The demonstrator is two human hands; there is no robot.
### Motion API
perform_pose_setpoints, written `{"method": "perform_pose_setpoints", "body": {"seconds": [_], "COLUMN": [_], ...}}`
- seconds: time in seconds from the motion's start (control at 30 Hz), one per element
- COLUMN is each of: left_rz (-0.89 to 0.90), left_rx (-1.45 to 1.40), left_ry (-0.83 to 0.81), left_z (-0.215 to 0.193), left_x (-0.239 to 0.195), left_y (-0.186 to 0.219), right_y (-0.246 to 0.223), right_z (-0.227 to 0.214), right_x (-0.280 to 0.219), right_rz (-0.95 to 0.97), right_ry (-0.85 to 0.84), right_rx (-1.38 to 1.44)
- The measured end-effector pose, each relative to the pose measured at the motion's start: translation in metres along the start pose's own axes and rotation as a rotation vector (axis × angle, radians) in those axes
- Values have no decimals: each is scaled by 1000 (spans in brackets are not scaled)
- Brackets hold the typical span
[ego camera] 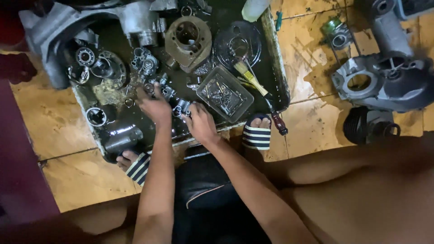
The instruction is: Cleaning small engine components using a brush and solvent in a metal tray on the floor.
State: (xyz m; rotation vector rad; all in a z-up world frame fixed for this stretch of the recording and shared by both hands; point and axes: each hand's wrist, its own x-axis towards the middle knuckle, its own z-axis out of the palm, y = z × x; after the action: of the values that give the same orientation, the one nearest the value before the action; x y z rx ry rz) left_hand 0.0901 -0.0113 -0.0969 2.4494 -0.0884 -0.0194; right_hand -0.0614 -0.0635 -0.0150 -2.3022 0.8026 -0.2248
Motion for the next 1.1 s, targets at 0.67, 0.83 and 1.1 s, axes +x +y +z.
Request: {"method": "perform_pose_setpoints", "body": {"seconds": [0.67,0.83,1.1], "left_rz": [-747,-832,-927], "left_rx": [-352,-601,-848], "left_ry": [-727,-759,-671], "left_z": [-94,-85,-53], "left_x": [-73,-65,-69], "left_y": [102,81,46], "right_y": [-18,-22,112], "right_z": [-15,-30,-38], "right_x": [13,11,9], "right_rz": [178,203,615], "right_ry": [-54,-199,84], "right_rx": [147,220,254]}}
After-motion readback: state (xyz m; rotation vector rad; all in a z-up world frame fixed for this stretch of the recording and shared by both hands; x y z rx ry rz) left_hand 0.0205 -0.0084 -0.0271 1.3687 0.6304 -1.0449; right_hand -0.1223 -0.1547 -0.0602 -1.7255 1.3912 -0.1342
